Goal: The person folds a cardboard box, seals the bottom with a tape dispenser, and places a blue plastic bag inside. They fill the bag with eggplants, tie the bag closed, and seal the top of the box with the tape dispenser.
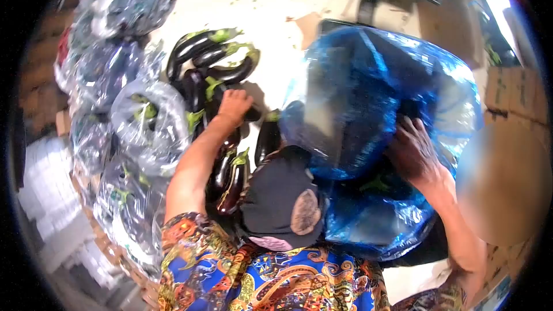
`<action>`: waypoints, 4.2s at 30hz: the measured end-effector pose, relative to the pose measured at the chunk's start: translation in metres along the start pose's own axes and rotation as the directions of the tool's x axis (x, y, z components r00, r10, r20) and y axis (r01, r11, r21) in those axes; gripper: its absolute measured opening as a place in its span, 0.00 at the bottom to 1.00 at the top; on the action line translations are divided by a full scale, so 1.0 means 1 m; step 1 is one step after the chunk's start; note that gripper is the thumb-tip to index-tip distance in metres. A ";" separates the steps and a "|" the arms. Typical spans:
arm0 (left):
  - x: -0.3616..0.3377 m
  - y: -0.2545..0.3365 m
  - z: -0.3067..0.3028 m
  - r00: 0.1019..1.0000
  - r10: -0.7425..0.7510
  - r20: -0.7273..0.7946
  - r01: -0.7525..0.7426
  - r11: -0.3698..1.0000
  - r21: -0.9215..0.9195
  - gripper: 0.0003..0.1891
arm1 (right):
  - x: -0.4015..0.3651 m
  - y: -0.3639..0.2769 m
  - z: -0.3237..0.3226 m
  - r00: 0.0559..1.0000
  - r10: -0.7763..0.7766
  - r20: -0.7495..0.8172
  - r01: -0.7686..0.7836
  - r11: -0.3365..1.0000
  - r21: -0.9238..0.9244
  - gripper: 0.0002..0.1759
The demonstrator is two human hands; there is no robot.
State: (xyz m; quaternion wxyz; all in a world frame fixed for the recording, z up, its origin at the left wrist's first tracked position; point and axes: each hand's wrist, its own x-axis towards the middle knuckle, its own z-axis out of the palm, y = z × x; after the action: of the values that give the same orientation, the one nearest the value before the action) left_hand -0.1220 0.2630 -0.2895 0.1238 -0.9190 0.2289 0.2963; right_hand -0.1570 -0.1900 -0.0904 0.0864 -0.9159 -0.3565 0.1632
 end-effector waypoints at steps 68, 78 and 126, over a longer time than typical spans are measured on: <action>0.035 -0.058 0.029 0.791 -0.404 -0.460 0.287 0.908 -0.304 0.38 | 0.010 -0.018 -0.037 0.921 0.315 0.229 -0.389 0.775 0.498 0.15; 0.015 -0.080 -0.003 0.500 -0.683 -0.532 0.548 0.725 -0.416 0.44 | -0.017 -0.007 -0.009 0.878 0.426 0.219 -0.470 0.680 0.562 0.13; -0.125 0.028 -0.129 0.832 -0.514 -0.209 -0.380 -0.255 -0.889 0.36 | -0.040 -0.044 -0.039 0.952 -0.264 0.157 0.138 0.824 0.549 0.28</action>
State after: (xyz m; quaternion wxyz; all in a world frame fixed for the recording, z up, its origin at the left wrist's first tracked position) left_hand -0.1624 0.2354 -0.1148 -0.7052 -0.6928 -0.1318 0.0733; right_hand -0.1980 -0.1869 -0.0331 0.3121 -0.7884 -0.3996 0.3483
